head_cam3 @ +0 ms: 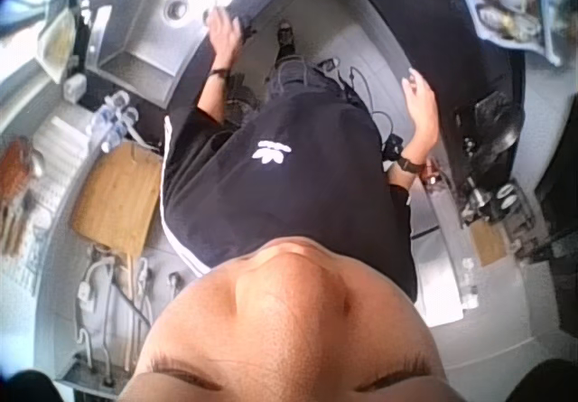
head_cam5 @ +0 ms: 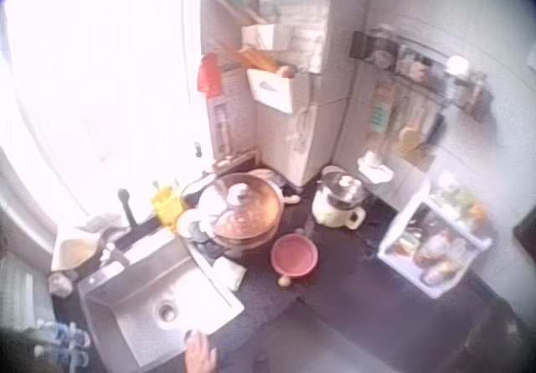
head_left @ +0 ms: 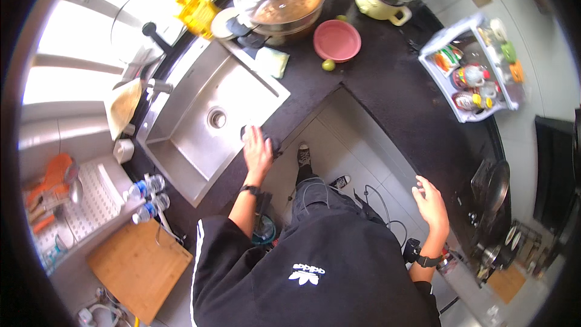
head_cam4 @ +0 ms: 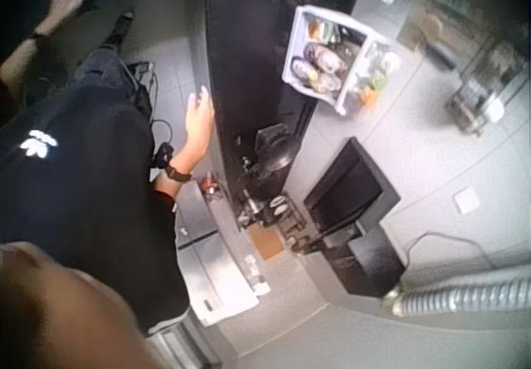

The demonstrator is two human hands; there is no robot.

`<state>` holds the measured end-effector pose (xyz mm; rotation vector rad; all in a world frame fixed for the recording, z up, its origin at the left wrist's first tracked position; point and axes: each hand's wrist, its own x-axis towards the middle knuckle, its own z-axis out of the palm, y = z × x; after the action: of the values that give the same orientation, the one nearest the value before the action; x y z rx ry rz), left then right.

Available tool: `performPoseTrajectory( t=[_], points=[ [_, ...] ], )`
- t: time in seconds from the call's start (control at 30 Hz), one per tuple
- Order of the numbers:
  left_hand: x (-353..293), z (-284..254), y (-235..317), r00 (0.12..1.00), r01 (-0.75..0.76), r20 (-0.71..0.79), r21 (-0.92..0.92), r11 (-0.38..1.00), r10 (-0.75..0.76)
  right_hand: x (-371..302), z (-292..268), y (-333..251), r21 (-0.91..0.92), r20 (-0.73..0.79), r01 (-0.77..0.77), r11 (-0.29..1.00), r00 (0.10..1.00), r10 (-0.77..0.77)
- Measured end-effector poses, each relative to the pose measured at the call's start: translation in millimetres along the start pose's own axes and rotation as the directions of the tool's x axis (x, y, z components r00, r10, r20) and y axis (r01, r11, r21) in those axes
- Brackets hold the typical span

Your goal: The person wipes down a black kitchen countertop with a grey cloth and then uses the same cloth to scrub the inside of a stainless steel sink while the water is running.

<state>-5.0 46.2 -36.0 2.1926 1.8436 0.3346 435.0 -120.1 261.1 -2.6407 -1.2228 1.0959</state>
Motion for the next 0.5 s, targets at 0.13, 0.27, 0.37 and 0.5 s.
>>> performPoseTrajectory(
  t=[0.13,0.27,0.37,0.5],
  points=[
    [114.3,34.5,112.9,0.949,-0.304,-0.121,-0.117,0.945,0.290,-34.2,11.7,35.3,0.082,-0.100,-0.117,0.990,0.987,0.125],
    [167.3,67.0,182.6,0.791,-0.610,-0.048,-0.140,0.780,0.610,-80.8,33.8,63.9,0.194,-0.144,-0.267,0.944,0.944,0.297],
    [163.8,73.6,223.0,0.788,-0.554,-0.013,-0.449,0.701,0.615,-119.0,56.1,87.3,0.373,-0.167,-0.302,0.877,0.908,0.383],
    [111.2,63.2,306.9,0.756,-0.493,-0.027,-0.682,0.541,0.654,-139.2,98.4,135.9,0.295,-0.127,-0.395,0.870,0.886,0.445]
  ],
)
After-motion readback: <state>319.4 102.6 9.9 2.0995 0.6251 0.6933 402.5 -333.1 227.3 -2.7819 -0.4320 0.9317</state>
